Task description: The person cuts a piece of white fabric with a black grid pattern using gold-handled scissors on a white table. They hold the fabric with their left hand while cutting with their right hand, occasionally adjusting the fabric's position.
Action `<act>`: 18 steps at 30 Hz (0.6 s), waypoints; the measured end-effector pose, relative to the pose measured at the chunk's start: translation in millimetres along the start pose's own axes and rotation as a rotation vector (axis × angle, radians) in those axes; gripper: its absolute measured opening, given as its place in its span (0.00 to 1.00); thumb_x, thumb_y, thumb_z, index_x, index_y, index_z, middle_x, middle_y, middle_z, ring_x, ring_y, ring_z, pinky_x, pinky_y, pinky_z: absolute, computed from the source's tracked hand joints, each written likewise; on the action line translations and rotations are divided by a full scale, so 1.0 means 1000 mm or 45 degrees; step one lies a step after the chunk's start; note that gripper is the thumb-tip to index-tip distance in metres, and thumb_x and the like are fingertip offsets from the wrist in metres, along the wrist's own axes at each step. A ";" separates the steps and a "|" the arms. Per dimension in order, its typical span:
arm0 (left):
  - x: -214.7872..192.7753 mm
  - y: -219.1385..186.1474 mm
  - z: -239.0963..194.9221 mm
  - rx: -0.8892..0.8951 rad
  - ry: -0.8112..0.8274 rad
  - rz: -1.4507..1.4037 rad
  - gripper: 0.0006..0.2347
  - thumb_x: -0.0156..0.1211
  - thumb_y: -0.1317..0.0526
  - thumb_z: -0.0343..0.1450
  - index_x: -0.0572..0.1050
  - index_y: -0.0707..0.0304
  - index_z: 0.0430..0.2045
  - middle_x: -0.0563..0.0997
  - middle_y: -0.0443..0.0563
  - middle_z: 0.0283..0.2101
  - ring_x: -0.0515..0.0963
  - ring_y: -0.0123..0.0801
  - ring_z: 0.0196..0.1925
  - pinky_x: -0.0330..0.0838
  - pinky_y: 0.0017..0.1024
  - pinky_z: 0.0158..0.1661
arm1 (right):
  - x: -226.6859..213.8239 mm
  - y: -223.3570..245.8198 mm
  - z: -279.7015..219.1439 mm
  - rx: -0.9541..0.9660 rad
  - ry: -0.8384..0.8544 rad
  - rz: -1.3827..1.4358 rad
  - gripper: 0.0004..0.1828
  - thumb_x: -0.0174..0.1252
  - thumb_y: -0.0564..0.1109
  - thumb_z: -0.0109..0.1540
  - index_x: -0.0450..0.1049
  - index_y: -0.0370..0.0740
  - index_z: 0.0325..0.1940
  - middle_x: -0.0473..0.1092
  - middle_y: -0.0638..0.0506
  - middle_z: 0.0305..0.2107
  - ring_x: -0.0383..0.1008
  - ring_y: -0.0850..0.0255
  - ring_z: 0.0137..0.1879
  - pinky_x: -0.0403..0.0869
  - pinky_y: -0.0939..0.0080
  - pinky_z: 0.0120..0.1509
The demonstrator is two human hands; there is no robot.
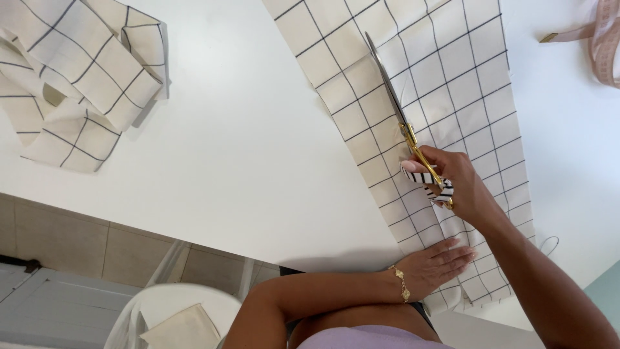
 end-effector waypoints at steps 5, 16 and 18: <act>-0.011 0.032 -0.007 -0.126 -0.578 -0.182 0.18 0.54 0.61 0.83 0.71 0.55 0.70 0.66 0.50 0.79 0.58 0.41 0.84 0.55 0.48 0.84 | 0.000 -0.005 -0.002 0.059 0.010 0.059 0.17 0.57 0.54 0.73 0.69 0.42 0.35 0.54 0.58 0.21 0.53 0.70 0.25 0.62 0.71 0.20; -0.034 0.091 -0.040 -0.120 -0.349 0.013 0.22 0.51 0.61 0.83 0.63 0.54 0.76 0.57 0.53 0.83 0.48 0.47 0.86 0.41 0.54 0.85 | 0.003 -0.068 0.017 0.050 0.003 0.196 0.15 0.70 0.38 0.60 0.84 0.34 0.51 0.77 0.35 0.27 0.78 0.42 0.30 0.81 0.47 0.43; -0.035 0.088 -0.038 -0.135 -0.201 0.051 0.24 0.46 0.59 0.84 0.57 0.51 0.79 0.52 0.51 0.85 0.44 0.47 0.87 0.37 0.53 0.85 | -0.001 -0.062 0.017 0.046 0.007 0.179 0.15 0.70 0.36 0.59 0.84 0.34 0.51 0.78 0.35 0.28 0.78 0.42 0.30 0.82 0.47 0.42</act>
Point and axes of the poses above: each hand's wrist, its own z-axis towards the middle knuckle, its own x-axis out of the palm, y = z × x, the point moved 2 cm from there along z, towards the middle knuckle
